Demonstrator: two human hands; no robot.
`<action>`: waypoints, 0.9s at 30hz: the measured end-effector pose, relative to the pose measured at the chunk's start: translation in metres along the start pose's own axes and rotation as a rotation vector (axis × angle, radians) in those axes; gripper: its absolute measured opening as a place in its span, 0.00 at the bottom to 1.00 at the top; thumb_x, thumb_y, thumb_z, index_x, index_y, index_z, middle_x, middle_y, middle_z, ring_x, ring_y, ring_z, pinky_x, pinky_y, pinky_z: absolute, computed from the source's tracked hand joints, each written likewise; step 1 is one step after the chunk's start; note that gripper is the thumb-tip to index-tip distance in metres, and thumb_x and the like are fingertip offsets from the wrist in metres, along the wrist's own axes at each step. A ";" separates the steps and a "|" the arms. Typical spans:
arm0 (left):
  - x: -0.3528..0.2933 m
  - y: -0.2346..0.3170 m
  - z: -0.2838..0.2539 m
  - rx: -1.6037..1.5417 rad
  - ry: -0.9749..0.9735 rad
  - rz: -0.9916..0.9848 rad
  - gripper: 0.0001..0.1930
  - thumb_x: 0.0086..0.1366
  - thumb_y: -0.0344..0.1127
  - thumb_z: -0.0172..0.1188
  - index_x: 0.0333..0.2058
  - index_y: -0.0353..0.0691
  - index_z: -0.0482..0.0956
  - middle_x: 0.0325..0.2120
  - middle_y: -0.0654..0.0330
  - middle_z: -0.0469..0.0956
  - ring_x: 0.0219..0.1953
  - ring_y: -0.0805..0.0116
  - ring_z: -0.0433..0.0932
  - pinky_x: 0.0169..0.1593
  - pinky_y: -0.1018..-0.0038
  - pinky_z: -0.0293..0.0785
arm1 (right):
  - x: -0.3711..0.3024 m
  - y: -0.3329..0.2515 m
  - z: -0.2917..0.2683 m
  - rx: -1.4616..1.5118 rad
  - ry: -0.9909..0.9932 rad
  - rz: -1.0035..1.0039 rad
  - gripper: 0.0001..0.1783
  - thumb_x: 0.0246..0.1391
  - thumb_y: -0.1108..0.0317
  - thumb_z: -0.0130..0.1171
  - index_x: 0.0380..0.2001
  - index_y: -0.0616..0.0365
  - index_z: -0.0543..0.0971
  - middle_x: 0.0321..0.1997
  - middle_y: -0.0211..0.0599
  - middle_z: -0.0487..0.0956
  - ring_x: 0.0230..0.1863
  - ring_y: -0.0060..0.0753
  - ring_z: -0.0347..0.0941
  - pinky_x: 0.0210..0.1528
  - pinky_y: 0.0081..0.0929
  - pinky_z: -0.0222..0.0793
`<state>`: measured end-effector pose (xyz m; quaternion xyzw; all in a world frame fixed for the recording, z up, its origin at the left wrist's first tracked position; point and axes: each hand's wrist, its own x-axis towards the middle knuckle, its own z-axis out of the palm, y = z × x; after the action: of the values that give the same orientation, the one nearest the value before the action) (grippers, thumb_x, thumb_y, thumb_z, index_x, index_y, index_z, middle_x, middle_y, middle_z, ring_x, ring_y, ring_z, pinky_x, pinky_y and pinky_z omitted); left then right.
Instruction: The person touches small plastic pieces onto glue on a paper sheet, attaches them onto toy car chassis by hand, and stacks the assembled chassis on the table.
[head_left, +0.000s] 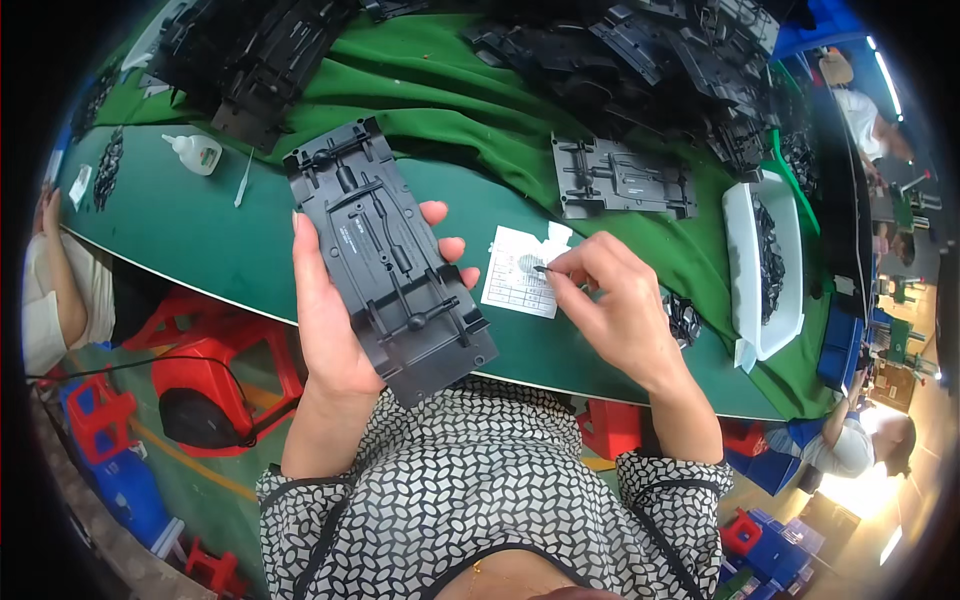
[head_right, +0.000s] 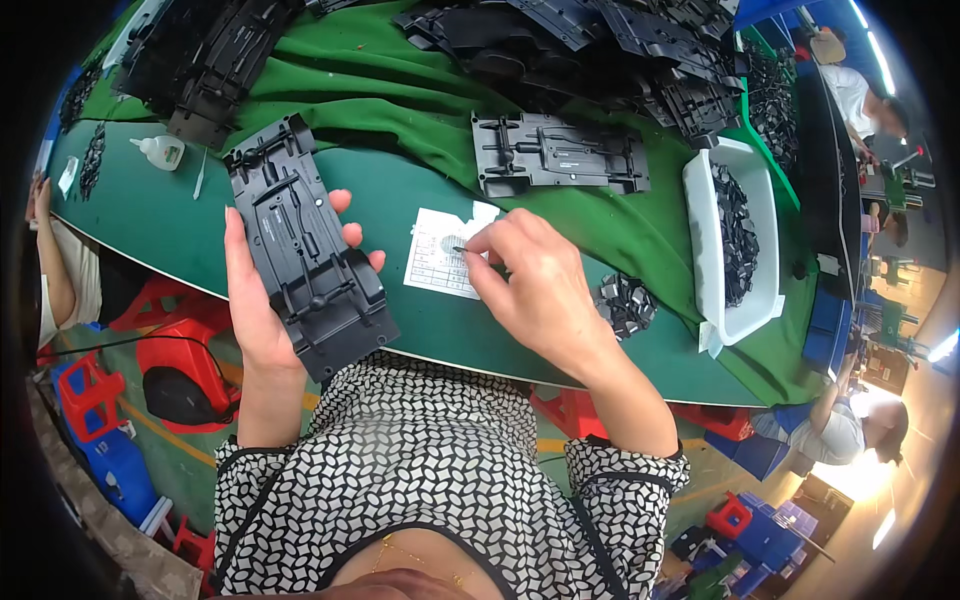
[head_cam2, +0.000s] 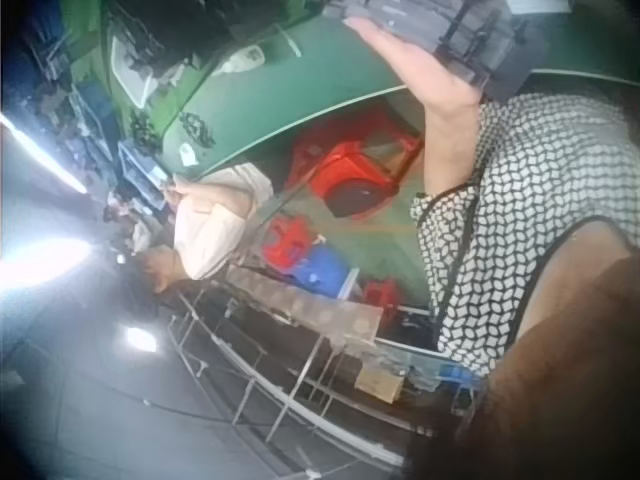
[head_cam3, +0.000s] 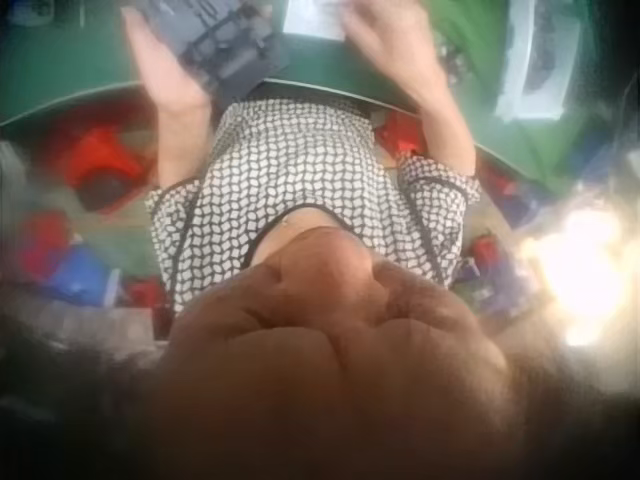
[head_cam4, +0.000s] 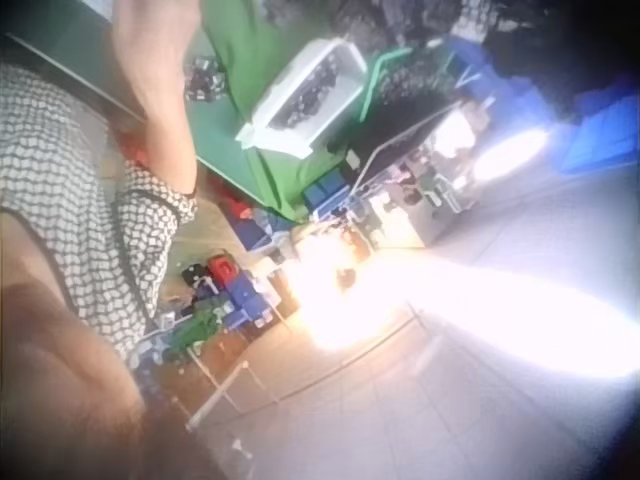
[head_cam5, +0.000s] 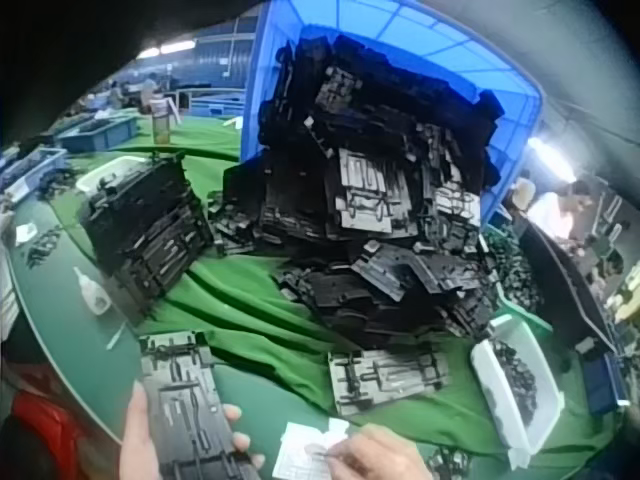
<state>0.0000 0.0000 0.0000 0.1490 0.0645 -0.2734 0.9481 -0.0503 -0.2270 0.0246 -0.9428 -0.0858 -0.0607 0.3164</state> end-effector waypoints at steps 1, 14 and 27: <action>0.000 0.000 0.000 0.000 0.004 0.002 0.37 0.69 0.64 0.27 0.60 0.37 0.60 0.53 0.47 0.70 0.44 0.54 0.79 0.50 0.46 0.75 | 0.002 -0.003 -0.001 0.055 -0.045 0.115 0.05 0.48 0.72 0.61 0.27 0.62 0.77 0.26 0.38 0.74 0.28 0.35 0.72 0.31 0.32 0.68; 0.001 0.001 0.001 -0.016 0.000 -0.002 0.37 0.69 0.64 0.28 0.60 0.37 0.60 0.53 0.46 0.70 0.44 0.54 0.78 0.50 0.46 0.74 | 0.004 -0.002 -0.001 0.472 -0.134 0.519 0.07 0.50 0.71 0.61 0.25 0.64 0.75 0.24 0.28 0.73 0.23 0.20 0.67 0.27 0.22 0.64; 0.000 -0.005 0.008 0.030 0.032 0.016 0.37 0.69 0.64 0.27 0.60 0.38 0.60 0.52 0.47 0.70 0.44 0.55 0.77 0.50 0.48 0.74 | -0.001 0.002 -0.014 0.983 -0.133 0.595 0.04 0.50 0.73 0.59 0.25 0.62 0.76 0.25 0.25 0.74 0.28 0.15 0.67 0.31 0.16 0.61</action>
<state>-0.0026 -0.0062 0.0060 0.1683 0.0742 -0.2641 0.9468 -0.0515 -0.2372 0.0346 -0.6703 0.1453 0.1372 0.7147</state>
